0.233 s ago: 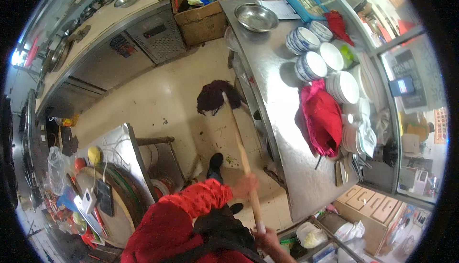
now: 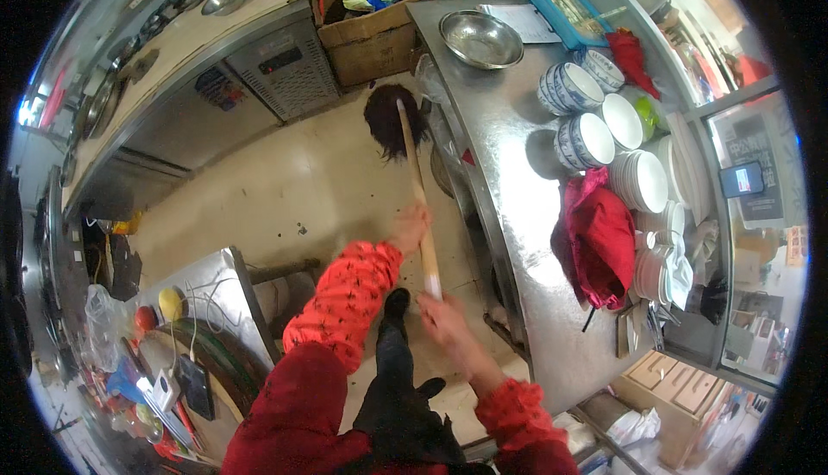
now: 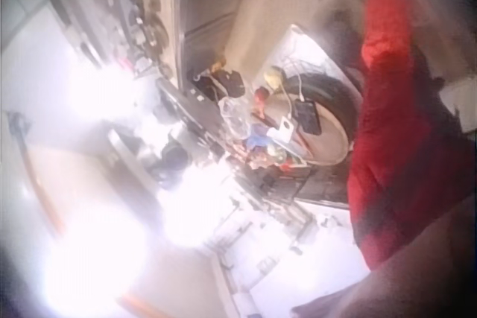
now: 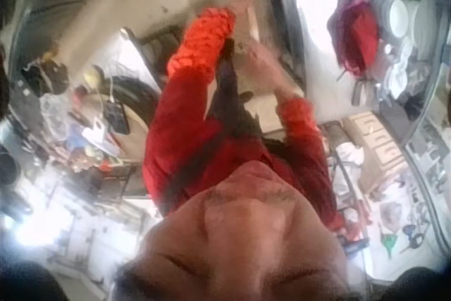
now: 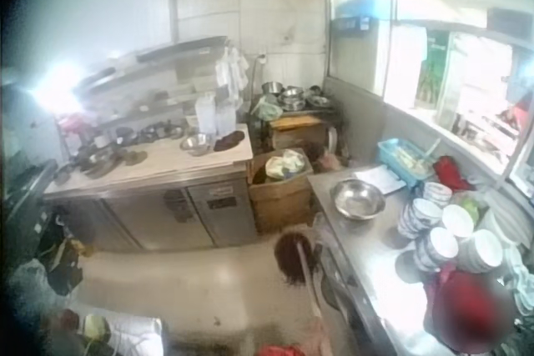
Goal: The person mops the kitchen floor with a long-handled mop, moving around stainless steel counters and equipment. They then place the mop in a sink and later lift a bucket of liquid to stir its contents with their hand.
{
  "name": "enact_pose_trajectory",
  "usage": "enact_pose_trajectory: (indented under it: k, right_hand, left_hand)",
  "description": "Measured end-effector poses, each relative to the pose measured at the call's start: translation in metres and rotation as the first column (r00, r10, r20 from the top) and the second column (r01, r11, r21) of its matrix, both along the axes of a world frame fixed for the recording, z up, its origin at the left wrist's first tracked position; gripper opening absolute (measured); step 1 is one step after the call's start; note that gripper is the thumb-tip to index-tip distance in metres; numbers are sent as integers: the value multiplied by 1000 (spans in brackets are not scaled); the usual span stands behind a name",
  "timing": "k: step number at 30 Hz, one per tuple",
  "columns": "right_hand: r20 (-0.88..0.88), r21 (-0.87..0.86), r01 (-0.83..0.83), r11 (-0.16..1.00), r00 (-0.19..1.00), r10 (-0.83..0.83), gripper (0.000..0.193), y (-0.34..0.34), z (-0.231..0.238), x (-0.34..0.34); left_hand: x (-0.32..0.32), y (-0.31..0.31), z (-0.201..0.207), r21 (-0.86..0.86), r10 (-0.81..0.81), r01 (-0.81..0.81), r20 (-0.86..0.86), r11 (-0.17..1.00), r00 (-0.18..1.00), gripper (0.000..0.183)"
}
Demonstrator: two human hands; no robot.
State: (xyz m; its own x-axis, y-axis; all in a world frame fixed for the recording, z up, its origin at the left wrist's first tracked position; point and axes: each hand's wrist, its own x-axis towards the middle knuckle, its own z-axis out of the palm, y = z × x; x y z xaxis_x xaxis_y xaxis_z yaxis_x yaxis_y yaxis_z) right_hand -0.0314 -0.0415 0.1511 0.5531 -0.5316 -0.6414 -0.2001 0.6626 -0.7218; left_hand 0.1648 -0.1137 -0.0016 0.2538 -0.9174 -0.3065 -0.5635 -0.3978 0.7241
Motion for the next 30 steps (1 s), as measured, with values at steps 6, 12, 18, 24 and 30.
enact_pose_trajectory:
  k: [6, 12, 18, 24, 30]
  right_hand:
    - [-155, 275, 252, 928, 964, -216, 14, -33, -39, 59]
    - [-185, 239, 174, 955, 974, -131, 12, 61, 6, -105]
    - [-280, 390, 158, 907, 959, -46, 14, 237, 71, -319]
    - [-676, 438, 237, 867, 723, 144, 13, 434, 178, -542]
    - [-805, 237, 386, 891, 592, -42, 24, 588, 262, -679]
  left_hand:
    - [29, 3, 19, -107, -222, 348, 590, 932, 776, 34]
    - [-86, 74, 0, -227, -295, 428, 452, 875, 842, 33]
    - [-255, 185, -44, -164, -536, 639, 412, 752, 737, 16]
    - [-550, 409, -43, -7, -894, 914, 204, 405, 398, 7]
    - [-694, 544, 49, -251, -991, 962, -106, 103, 78, 10]
